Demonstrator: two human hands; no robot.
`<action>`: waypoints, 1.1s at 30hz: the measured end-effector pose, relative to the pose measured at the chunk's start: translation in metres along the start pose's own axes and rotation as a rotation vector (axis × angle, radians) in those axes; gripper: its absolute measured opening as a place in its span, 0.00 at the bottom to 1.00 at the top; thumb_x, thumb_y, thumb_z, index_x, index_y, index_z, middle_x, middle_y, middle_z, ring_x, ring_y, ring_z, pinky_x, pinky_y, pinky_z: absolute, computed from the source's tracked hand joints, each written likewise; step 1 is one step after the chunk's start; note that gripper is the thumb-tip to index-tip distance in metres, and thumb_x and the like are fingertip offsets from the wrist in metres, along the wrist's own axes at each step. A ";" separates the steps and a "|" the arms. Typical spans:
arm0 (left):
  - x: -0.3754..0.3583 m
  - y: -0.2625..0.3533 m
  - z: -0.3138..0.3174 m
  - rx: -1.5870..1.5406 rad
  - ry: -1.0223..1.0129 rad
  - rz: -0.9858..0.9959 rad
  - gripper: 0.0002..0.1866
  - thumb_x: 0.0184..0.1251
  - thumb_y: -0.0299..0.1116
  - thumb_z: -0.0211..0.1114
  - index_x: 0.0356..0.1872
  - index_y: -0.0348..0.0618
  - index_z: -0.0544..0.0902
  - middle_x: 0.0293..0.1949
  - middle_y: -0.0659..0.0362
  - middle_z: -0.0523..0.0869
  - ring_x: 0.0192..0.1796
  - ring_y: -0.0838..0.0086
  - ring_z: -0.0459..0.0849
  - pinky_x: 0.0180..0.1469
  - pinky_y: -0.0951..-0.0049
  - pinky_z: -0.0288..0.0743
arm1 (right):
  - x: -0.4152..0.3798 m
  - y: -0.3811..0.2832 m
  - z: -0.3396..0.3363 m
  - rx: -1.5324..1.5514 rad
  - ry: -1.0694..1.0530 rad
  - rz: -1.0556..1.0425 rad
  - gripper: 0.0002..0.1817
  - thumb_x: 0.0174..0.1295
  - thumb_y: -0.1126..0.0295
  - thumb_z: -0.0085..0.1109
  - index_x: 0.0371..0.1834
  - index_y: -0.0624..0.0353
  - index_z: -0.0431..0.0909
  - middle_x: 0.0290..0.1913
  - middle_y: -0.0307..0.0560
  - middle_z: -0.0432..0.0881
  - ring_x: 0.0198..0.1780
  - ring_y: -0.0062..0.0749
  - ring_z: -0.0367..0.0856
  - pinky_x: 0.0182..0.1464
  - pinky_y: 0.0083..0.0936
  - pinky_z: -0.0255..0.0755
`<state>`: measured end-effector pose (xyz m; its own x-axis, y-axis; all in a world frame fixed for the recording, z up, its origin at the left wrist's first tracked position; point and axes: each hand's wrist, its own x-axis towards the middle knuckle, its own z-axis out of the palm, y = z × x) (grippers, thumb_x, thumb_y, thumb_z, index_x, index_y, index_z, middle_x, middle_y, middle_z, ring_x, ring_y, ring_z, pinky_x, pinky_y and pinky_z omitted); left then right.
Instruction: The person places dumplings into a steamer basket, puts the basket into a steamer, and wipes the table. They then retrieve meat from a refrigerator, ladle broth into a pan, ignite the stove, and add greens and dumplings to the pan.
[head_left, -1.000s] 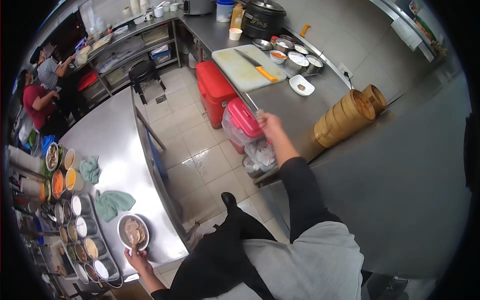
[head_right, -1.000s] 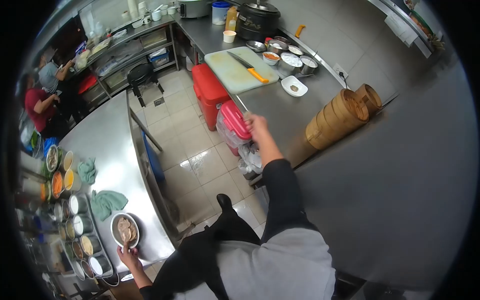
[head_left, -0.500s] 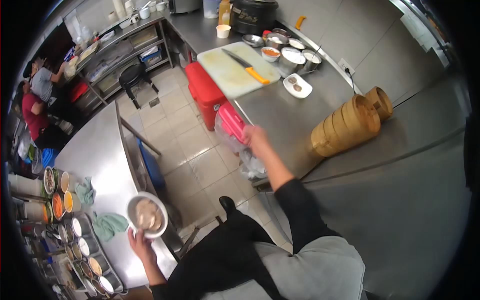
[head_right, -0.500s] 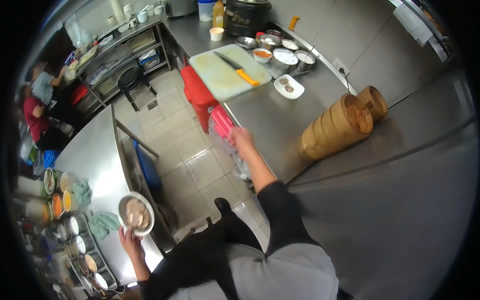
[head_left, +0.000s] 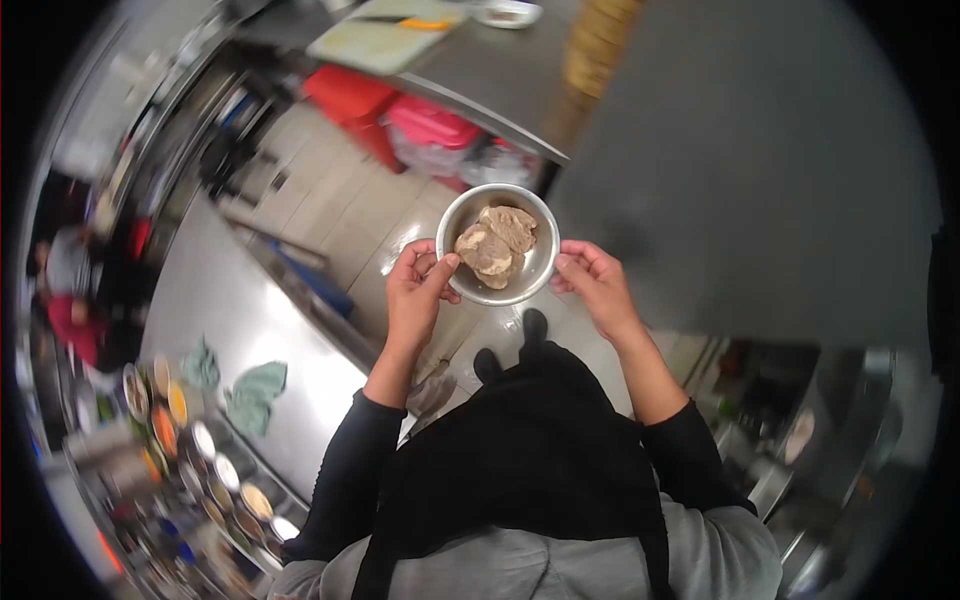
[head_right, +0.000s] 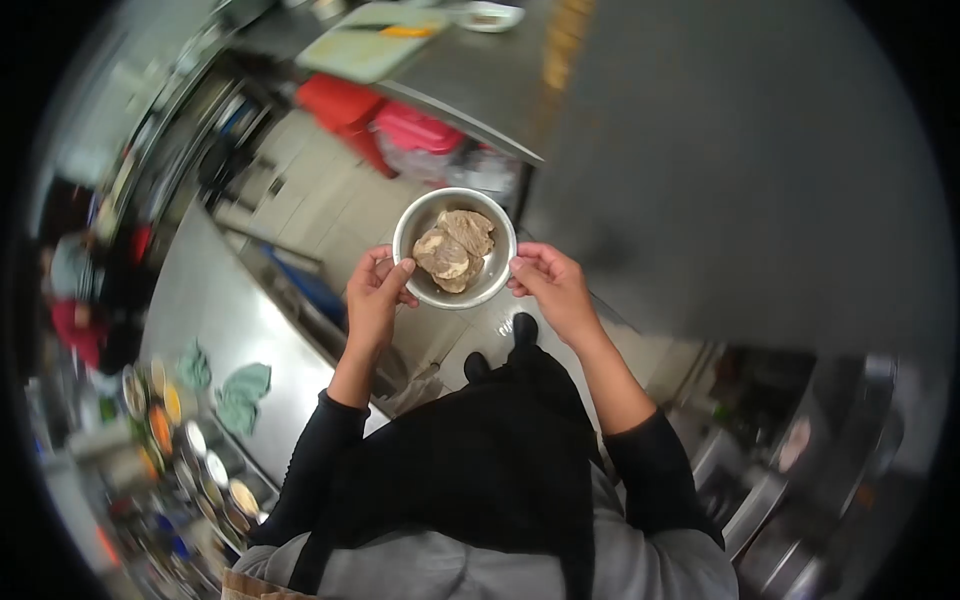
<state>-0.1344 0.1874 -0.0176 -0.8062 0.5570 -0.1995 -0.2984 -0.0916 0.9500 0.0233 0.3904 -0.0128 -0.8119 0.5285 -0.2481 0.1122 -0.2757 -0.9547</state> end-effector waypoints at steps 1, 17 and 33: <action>-0.002 -0.012 0.013 0.009 -0.091 -0.007 0.14 0.69 0.29 0.68 0.51 0.38 0.76 0.38 0.58 0.86 0.29 0.82 0.81 0.27 0.80 0.77 | -0.018 0.004 -0.015 -0.020 0.039 -0.064 0.11 0.70 0.68 0.61 0.49 0.63 0.79 0.41 0.41 0.85 0.39 0.20 0.82 0.42 0.19 0.77; -0.247 -0.192 0.429 0.235 -1.679 -0.381 0.23 0.72 0.30 0.61 0.66 0.39 0.70 0.54 0.53 0.82 0.49 0.70 0.84 0.49 0.72 0.79 | -0.520 0.145 -0.225 0.176 1.525 -0.092 0.07 0.64 0.72 0.63 0.41 0.62 0.79 0.31 0.38 0.83 0.29 0.18 0.79 0.29 0.21 0.74; -0.814 -0.147 1.041 -0.509 -1.869 1.279 0.19 0.60 0.45 0.71 0.48 0.47 0.89 0.42 0.54 0.89 0.43 0.60 0.87 0.53 0.62 0.79 | -0.768 0.053 -0.168 0.390 2.694 -0.045 0.03 0.58 0.77 0.59 0.29 0.56 0.79 0.22 0.31 0.76 0.19 0.13 0.68 0.22 0.14 0.62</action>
<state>1.0975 0.6064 0.2555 0.4730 -0.0807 0.8774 -0.4993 -0.8450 0.1914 0.7488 0.1047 0.0990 0.9728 -0.2077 -0.1027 -0.1334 -0.1396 -0.9812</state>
